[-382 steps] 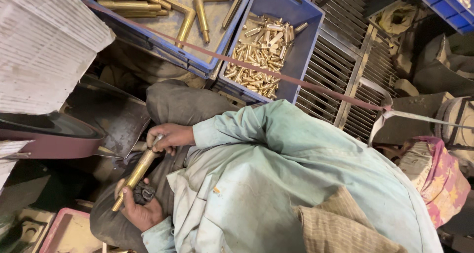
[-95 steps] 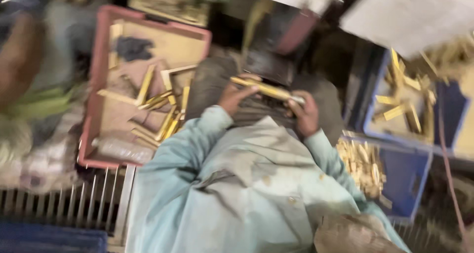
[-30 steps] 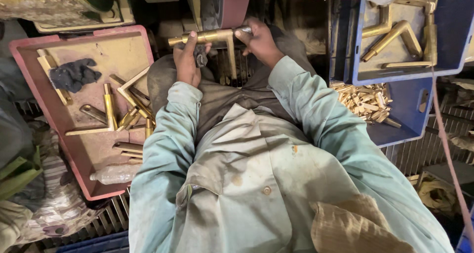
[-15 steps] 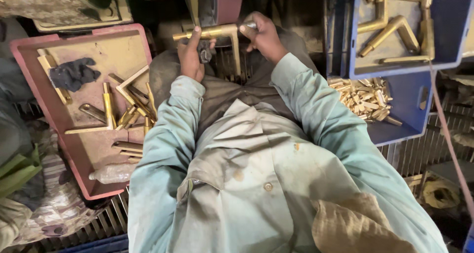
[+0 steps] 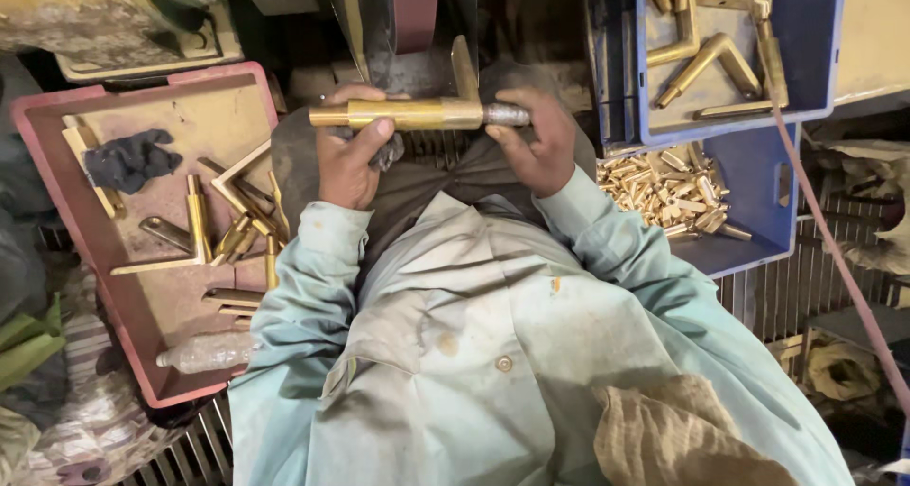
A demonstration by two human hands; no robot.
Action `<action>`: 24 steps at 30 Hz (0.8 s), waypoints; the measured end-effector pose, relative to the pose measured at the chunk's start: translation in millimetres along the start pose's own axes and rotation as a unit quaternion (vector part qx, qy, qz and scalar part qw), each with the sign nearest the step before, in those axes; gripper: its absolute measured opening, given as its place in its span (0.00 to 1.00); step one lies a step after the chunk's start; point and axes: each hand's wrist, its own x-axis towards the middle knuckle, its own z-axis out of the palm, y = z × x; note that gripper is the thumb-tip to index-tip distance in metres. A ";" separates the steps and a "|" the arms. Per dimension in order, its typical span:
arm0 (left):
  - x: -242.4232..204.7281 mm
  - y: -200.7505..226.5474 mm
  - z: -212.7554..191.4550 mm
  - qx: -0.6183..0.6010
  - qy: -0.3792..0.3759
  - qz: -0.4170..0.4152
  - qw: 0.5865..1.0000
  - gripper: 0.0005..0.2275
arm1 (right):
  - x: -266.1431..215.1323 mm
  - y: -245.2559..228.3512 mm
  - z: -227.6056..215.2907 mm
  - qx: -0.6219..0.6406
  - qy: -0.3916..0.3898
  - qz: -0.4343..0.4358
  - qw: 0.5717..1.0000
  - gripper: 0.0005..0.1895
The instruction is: The person sits on the floor and uses a belt sander to polish the edges of brass-colored metal parts. They pick up individual pieces from a blue crate, hold them against the moving belt, and then place the finished parts into a pink tray.
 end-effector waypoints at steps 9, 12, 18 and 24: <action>37.4 -30.0 -36.9 -0.046 0.114 -0.078 0.989 0.12 | 27.1 62.4 52.5 0.212 -0.112 0.221 0.945 0.13; 55.8 -54.0 -59.2 -0.058 0.108 -0.062 0.991 0.12 | 40.9 94.9 72.8 0.210 -0.149 0.236 0.937 0.11; 69.5 -88.6 -90.3 -0.044 0.123 -0.061 0.990 0.14 | 34.8 130.6 106.9 0.194 -0.137 0.217 0.947 0.09; 73.6 -101.7 -97.1 -0.059 0.146 -0.060 0.986 0.13 | 32.9 139.0 114.4 0.191 -0.132 0.245 0.941 0.10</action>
